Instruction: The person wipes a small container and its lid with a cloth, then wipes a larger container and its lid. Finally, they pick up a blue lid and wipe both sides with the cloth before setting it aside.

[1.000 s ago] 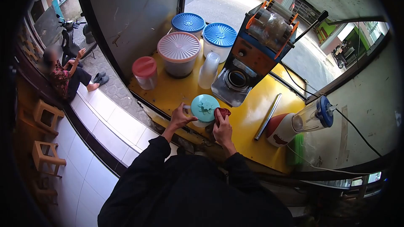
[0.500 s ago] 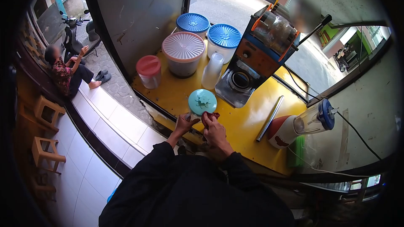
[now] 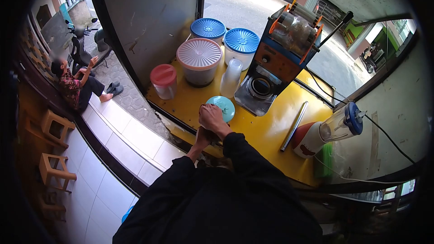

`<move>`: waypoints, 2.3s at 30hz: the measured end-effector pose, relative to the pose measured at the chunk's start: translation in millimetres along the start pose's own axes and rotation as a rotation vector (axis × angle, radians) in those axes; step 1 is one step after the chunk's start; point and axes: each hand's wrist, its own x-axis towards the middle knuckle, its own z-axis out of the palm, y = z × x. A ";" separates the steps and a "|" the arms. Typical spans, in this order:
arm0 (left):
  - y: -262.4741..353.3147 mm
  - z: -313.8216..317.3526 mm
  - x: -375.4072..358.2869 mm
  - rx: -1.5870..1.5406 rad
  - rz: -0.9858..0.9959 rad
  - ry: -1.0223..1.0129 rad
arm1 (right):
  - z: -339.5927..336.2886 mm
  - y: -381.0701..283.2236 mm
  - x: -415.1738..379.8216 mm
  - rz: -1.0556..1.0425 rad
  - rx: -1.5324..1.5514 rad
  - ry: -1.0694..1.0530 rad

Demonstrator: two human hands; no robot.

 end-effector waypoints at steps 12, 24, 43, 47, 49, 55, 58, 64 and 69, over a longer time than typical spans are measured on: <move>12.0 -0.7 -5.7 0.115 -0.062 -0.030 | 4.4 33.7 65.5 0.137 0.085 0.069; 14.8 28.5 -16.1 0.082 -0.142 0.201 | -1.4 91.1 47.8 0.274 0.384 0.071; -1.4 29.4 -19.0 -0.022 0.040 0.322 | -3.1 -7.2 -18.2 -0.040 0.071 0.013; 16.5 17.5 -7.2 -0.040 -0.153 0.260 | -12.0 -3.5 -39.9 0.038 0.606 -0.236; 26.8 9.7 0.0 -0.038 -0.260 0.228 | -10.0 20.4 -51.1 0.033 0.936 -0.288; 16.3 -7.0 21.6 0.014 -0.383 0.180 | -47.6 75.7 -115.5 0.262 1.694 -0.144; -14.9 -8.6 37.8 -0.024 -0.258 0.242 | -41.0 100.4 -145.6 0.420 1.608 0.067; -12.0 -29.6 65.5 0.011 -0.217 0.290 | 56.5 128.4 -207.4 0.788 0.753 0.409; -25.9 -34.8 87.5 0.046 -0.301 0.249 | 101.3 101.8 -220.5 0.815 0.179 0.215</move>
